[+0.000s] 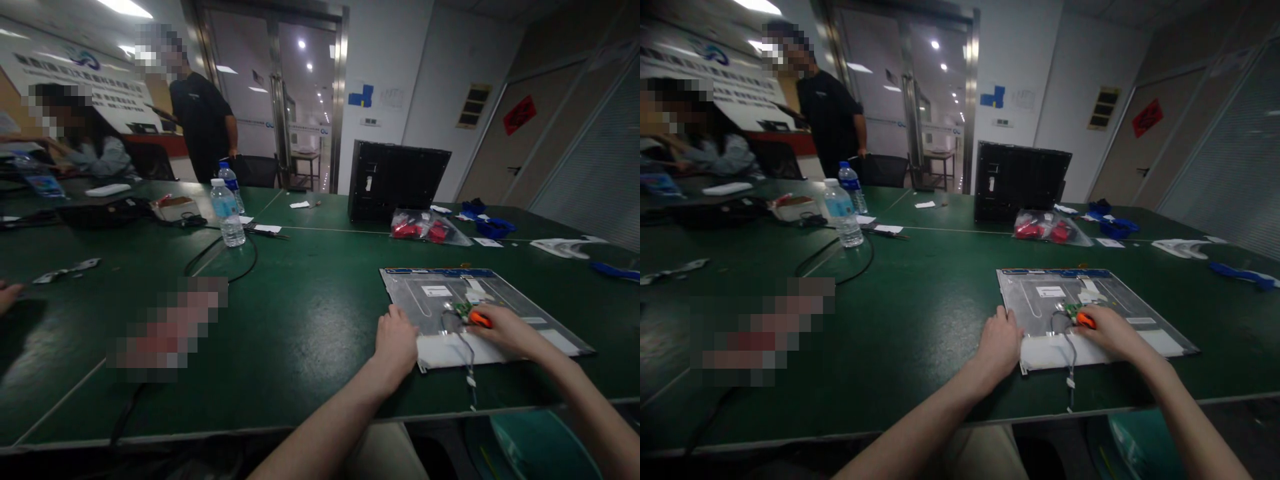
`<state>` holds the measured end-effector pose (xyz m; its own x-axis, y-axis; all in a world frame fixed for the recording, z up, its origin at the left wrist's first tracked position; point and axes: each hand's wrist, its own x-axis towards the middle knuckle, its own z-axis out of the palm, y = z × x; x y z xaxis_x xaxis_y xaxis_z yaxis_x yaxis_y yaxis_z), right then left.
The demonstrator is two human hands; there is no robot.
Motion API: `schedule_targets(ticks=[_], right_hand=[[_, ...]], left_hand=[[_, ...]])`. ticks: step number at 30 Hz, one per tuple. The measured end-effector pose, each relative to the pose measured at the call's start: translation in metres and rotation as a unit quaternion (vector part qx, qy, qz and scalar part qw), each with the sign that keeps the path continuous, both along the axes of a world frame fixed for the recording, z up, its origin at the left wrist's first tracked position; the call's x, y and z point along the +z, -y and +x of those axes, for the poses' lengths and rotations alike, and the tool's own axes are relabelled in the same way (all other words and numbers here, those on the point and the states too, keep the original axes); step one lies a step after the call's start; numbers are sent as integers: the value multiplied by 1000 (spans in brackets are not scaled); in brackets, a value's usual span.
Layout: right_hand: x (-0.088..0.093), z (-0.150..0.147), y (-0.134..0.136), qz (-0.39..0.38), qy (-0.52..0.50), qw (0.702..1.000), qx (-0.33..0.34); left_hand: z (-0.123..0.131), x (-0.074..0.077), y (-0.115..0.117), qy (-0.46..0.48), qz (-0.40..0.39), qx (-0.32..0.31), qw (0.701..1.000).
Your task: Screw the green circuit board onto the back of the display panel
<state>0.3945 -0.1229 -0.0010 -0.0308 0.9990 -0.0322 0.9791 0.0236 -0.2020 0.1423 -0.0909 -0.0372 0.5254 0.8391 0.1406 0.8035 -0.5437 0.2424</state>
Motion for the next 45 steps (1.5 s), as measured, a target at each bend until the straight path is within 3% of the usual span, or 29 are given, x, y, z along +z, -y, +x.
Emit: schedule_targets(ticks=[5,11,15,21,27,33,38,41,45], right_hand=[[-13,19,6,14,-52,998,15],[-13,23,10,26,-80,995,44],[-11,17,7,38,-81,996,8],[-8,-7,-8,65,16,996,-56],[-6,-34,-6,85,78,989,-89],[-16,-92,18,64,57,996,-32],[-21,-128,30,34,151,975,-161],[-21,-133,27,24,152,973,-174],[-22,-117,19,30,156,969,-188]], left_hand=[[-4,0,1,14,-7,-24,1000],[-6,-1,0,21,-25,-27,999],[-7,2,1,26,-37,-26,999],[-12,4,-1,34,-47,-41,997],[-12,1,-2,53,-41,-109,992],[-10,-2,-2,69,-42,-151,985],[-12,0,3,65,-43,-140,987],[-17,2,9,59,-44,-134,988],[-31,1,15,57,-45,-141,987]])
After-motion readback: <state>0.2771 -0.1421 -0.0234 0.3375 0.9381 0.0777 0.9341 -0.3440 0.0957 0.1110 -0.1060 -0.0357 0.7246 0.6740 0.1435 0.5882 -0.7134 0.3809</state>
